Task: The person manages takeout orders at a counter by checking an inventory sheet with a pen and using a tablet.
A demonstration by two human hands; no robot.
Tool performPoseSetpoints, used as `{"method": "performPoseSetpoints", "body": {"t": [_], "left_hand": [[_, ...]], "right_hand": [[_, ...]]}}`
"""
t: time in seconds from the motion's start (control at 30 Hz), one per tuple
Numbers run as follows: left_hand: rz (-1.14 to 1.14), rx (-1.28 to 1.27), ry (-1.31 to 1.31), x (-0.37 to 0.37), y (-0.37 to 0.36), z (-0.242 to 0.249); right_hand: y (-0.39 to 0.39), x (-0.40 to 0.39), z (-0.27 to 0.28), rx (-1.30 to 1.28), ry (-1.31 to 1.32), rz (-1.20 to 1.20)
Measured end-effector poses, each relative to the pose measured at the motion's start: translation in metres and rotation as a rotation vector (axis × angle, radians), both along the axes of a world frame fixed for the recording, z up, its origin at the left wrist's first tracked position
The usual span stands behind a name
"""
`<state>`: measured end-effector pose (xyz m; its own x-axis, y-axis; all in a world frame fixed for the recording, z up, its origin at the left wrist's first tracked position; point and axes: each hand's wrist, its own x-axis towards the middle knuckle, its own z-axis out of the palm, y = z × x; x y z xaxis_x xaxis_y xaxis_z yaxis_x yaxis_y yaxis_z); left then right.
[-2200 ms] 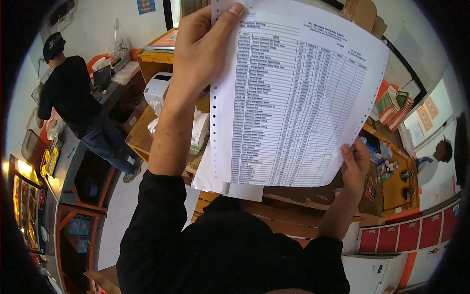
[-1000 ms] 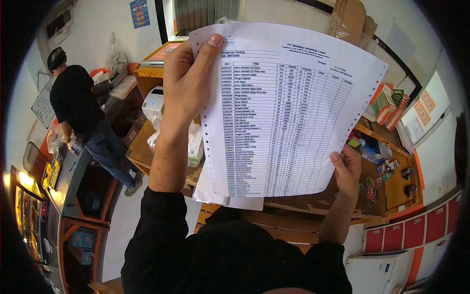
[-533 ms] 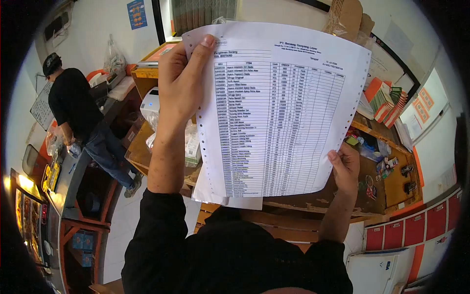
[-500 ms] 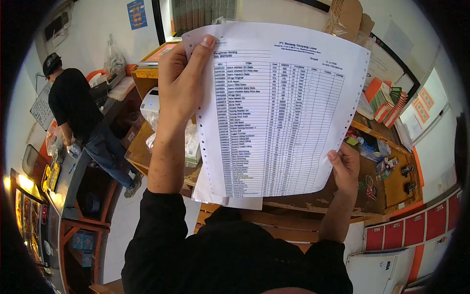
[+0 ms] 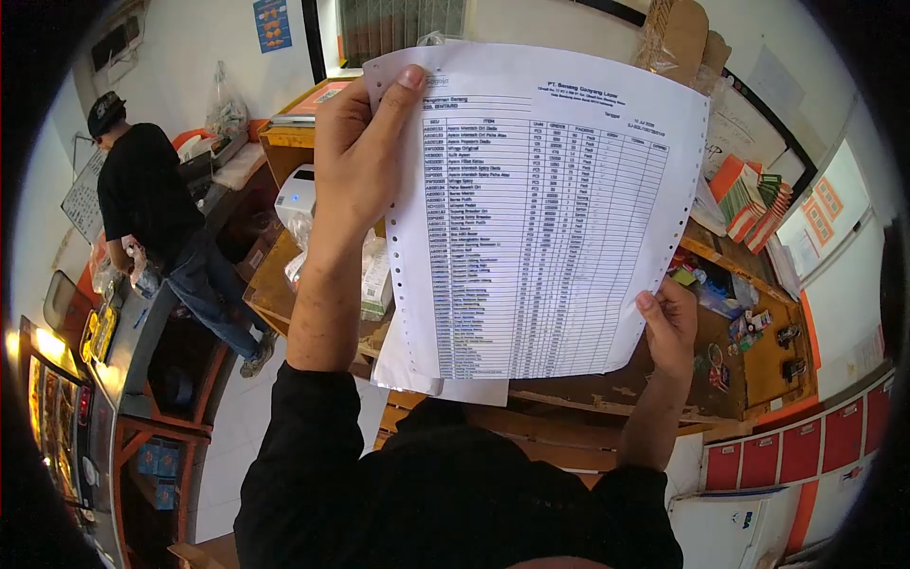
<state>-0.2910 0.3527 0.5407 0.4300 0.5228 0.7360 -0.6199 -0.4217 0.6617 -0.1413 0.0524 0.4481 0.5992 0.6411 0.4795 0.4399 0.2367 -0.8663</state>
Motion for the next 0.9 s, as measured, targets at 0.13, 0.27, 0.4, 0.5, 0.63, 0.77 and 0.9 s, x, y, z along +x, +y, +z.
{"method": "performPoseSetpoints", "body": {"t": [0.13, 0.27, 0.4, 0.5, 0.63, 0.77, 0.9], "left_hand": [[0.007, -0.002, 0.002, 0.0006, 0.0003, -0.0007], [0.015, -0.018, -0.049, 0.0045, -0.0015, 0.0004], [0.027, -0.006, -0.061, 0.0050, -0.0001, 0.0003], [0.011, -0.007, -0.067, 0.0055, 0.0000, 0.0007], [-0.012, -0.002, -0.083, 0.0057, 0.0006, 0.0006], [0.001, 0.001, -0.078, 0.0040, -0.0010, 0.0006], [0.005, 0.005, -0.061, 0.0028, -0.0011, 0.0007]], "right_hand": [[0.0007, -0.0017, 0.0010, -0.001, 0.016, 0.009], [-0.0010, -0.0008, 0.0024, -0.035, 0.006, 0.006], [-0.0002, -0.0018, 0.0019, 0.005, 0.011, -0.008], [-0.0013, -0.0016, 0.0015, -0.001, 0.014, -0.013], [-0.0009, -0.0032, 0.0032, 0.001, 0.013, -0.010], [-0.0001, -0.0029, 0.0026, 0.009, 0.018, -0.009], [-0.0015, -0.0025, 0.0005, -0.008, 0.012, 0.005]]}}
